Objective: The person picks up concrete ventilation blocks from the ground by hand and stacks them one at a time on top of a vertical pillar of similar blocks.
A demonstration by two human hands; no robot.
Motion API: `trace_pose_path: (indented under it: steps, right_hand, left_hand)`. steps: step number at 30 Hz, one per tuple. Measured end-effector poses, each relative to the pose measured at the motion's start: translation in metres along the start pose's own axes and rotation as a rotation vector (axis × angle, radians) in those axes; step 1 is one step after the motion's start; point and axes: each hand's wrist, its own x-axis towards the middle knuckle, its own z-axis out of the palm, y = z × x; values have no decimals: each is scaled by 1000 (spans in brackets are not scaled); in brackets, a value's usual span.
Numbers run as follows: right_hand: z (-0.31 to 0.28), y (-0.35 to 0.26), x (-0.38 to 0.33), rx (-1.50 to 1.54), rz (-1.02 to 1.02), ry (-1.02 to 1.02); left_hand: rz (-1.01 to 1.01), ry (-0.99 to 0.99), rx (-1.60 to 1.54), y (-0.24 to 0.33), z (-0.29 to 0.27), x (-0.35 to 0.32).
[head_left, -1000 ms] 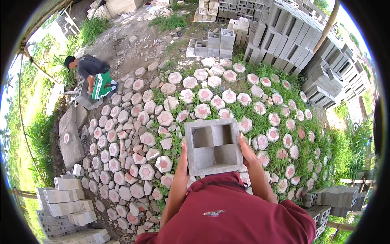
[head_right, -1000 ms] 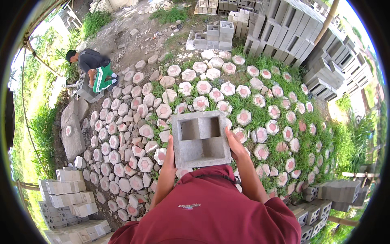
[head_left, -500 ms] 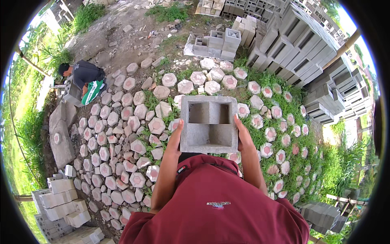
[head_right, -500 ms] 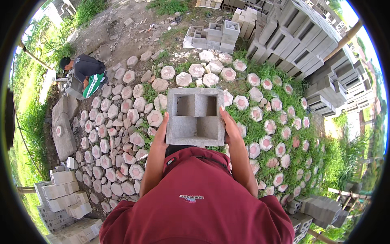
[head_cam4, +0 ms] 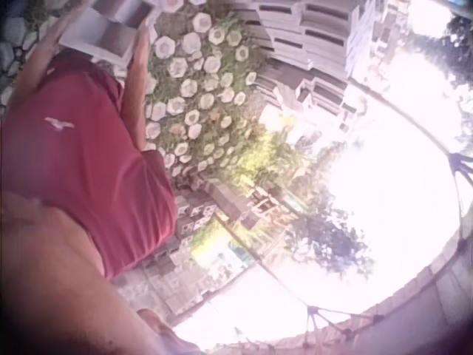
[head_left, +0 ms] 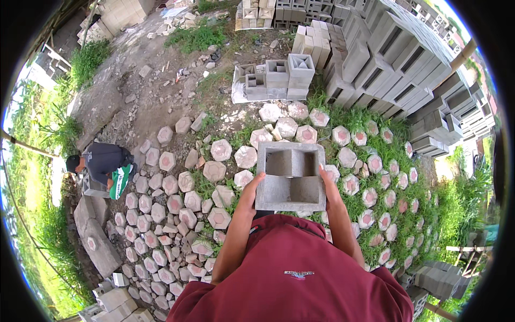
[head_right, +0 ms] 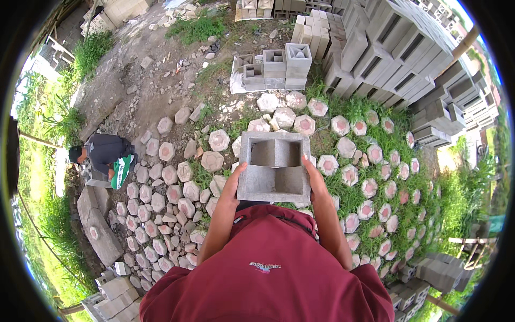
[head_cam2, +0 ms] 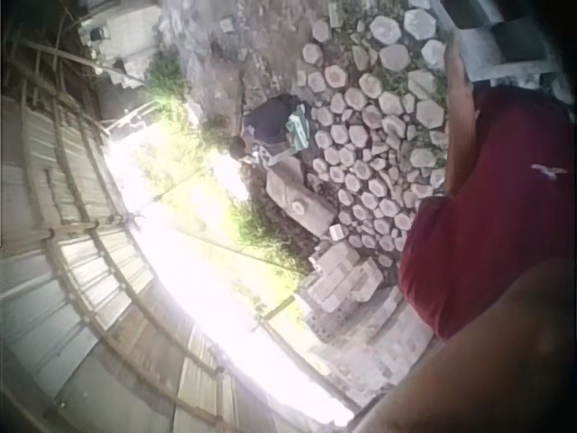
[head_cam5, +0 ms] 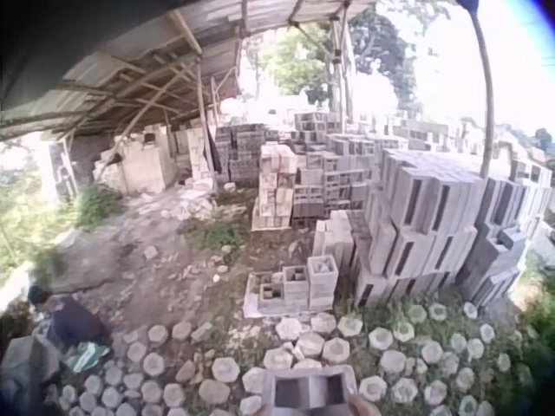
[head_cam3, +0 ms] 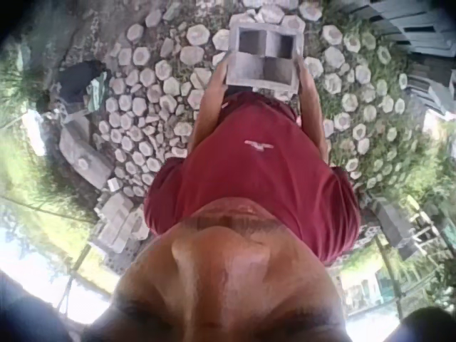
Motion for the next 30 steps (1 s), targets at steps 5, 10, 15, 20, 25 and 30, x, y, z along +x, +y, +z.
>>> trace_pose_path:
  steps: [5, 10, 15, 20, 25, 30]
  right_hand:
    - [59, -66, 73, 26, -40, 59]
    - [104, -110, 126, 65, 40, 37]
    - [129, -154, 201, 124, 51, -37]
    - [176, -220, 296, 93, 25, -36]
    - [203, -285, 390, 121, 60, -151]
    - [226, -343, 448, 135, 112, -138]
  left_hand:
    - [-40, 15, 25, 99, 34, 69]
    - [-15, -5, 95, 167, 41, 135]
    - [8, 35, 143, 226, 52, 204]
    - [55, 50, 118, 294, 75, 285]
    - [66, 133, 83, 359, 105, 360]
    - [76, 157, 126, 413, 140, 416]
